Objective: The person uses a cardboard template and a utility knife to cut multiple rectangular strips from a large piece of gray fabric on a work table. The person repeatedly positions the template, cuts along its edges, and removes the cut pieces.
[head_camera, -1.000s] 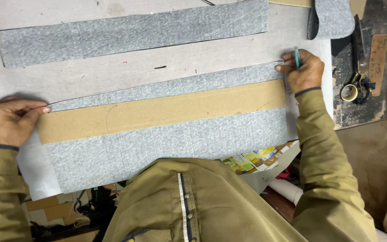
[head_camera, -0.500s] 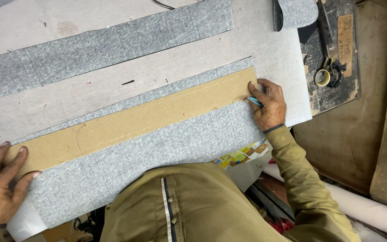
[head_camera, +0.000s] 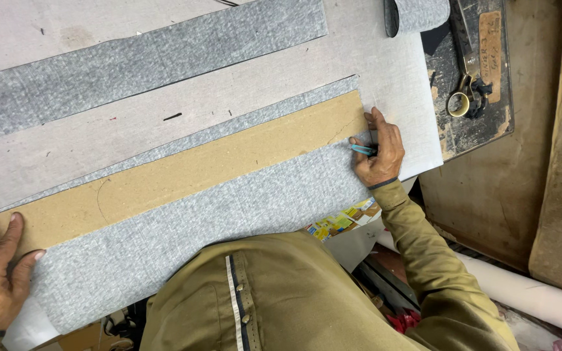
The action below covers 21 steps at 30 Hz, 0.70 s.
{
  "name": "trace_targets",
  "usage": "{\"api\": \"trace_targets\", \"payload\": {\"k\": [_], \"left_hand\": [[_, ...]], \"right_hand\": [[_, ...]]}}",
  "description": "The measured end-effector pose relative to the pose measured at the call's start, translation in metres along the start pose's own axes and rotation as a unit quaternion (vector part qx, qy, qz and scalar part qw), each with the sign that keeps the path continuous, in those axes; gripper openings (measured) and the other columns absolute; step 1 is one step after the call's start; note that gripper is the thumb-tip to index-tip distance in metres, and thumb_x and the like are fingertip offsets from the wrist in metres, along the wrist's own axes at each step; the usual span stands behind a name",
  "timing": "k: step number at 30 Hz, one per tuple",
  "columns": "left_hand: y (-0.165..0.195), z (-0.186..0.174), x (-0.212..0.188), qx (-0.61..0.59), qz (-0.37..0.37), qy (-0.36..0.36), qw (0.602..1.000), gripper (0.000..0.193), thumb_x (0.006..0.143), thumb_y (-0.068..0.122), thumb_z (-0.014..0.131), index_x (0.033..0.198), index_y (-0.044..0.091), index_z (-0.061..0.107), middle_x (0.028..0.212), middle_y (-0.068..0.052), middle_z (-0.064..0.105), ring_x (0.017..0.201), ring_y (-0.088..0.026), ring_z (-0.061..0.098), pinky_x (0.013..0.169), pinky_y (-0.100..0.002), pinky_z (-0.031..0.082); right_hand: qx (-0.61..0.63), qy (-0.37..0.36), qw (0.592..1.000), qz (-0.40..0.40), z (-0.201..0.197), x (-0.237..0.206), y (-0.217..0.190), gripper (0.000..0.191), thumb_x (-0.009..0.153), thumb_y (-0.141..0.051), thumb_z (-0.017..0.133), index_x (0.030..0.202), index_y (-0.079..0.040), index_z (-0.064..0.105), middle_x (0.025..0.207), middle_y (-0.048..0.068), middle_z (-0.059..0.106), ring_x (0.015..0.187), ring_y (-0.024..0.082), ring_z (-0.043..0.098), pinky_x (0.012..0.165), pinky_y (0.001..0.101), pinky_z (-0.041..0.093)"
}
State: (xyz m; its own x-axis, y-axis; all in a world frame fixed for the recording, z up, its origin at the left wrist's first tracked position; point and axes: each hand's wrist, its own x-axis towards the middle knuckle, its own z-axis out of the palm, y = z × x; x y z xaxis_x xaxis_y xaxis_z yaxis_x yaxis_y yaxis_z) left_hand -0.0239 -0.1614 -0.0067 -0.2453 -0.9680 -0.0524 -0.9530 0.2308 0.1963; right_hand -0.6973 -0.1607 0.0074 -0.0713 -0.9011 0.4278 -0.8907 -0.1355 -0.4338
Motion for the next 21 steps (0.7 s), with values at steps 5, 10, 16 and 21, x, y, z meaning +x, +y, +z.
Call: {"api": "trace_targets", "payload": {"k": [5, 10, 16, 21], "left_hand": [[-0.0075, 0.0052, -0.0063, 0.060, 0.016, 0.002, 0.998, 0.059, 0.095, 0.028, 0.073, 0.149, 0.008, 0.060, 0.162, -0.023, 0.041, 0.149, -0.039, 0.041, 0.121, -0.044, 0.048], [-0.0097, 0.0069, -0.0086, 0.080, 0.022, 0.002, 0.997, 0.057, 0.099, 0.034, 0.070, 0.150, 0.011, 0.059, 0.163, -0.023, 0.039, 0.152, -0.040, 0.039, 0.125, -0.045, 0.045], [-0.0054, 0.0036, -0.0049, 0.079, 0.007, -0.013, 0.997, 0.058, 0.095, 0.032, 0.069, 0.148, 0.010, 0.060, 0.168, -0.025, 0.040, 0.157, -0.043, 0.037, 0.122, -0.047, 0.043], [-0.0056, 0.0024, -0.0047, 0.055, -0.006, -0.023, 0.998, 0.057, 0.094, 0.030, 0.068, 0.147, 0.009, 0.059, 0.165, -0.025, 0.039, 0.156, -0.044, 0.038, 0.121, -0.047, 0.044]], "right_hand": [[0.015, 0.007, 1.000, 0.014, -0.0015, 0.0001, -0.0031, 0.058, 0.092, -0.008, 0.081, 0.140, 0.009, 0.055, 0.124, 0.023, 0.066, 0.108, 0.033, 0.065, 0.091, 0.0410, 0.057], [-0.024, -0.028, 0.999, 0.018, -0.0020, -0.0014, -0.0015, 0.047, 0.087, -0.007, 0.076, 0.131, 0.009, 0.068, 0.123, 0.023, 0.064, 0.111, 0.035, 0.061, 0.094, 0.0438, 0.055], [-0.017, -0.030, 0.999, 0.016, 0.0021, -0.0020, 0.0040, 0.039, 0.083, -0.006, 0.072, 0.119, 0.010, 0.069, 0.136, 0.027, 0.064, 0.110, 0.035, 0.061, 0.093, 0.0422, 0.056], [-0.011, -0.009, 1.000, -0.009, 0.0018, -0.0036, 0.0043, 0.042, 0.086, -0.009, 0.074, 0.122, 0.011, 0.069, 0.130, 0.027, 0.066, 0.111, 0.035, 0.063, 0.093, 0.0419, 0.057]]}}
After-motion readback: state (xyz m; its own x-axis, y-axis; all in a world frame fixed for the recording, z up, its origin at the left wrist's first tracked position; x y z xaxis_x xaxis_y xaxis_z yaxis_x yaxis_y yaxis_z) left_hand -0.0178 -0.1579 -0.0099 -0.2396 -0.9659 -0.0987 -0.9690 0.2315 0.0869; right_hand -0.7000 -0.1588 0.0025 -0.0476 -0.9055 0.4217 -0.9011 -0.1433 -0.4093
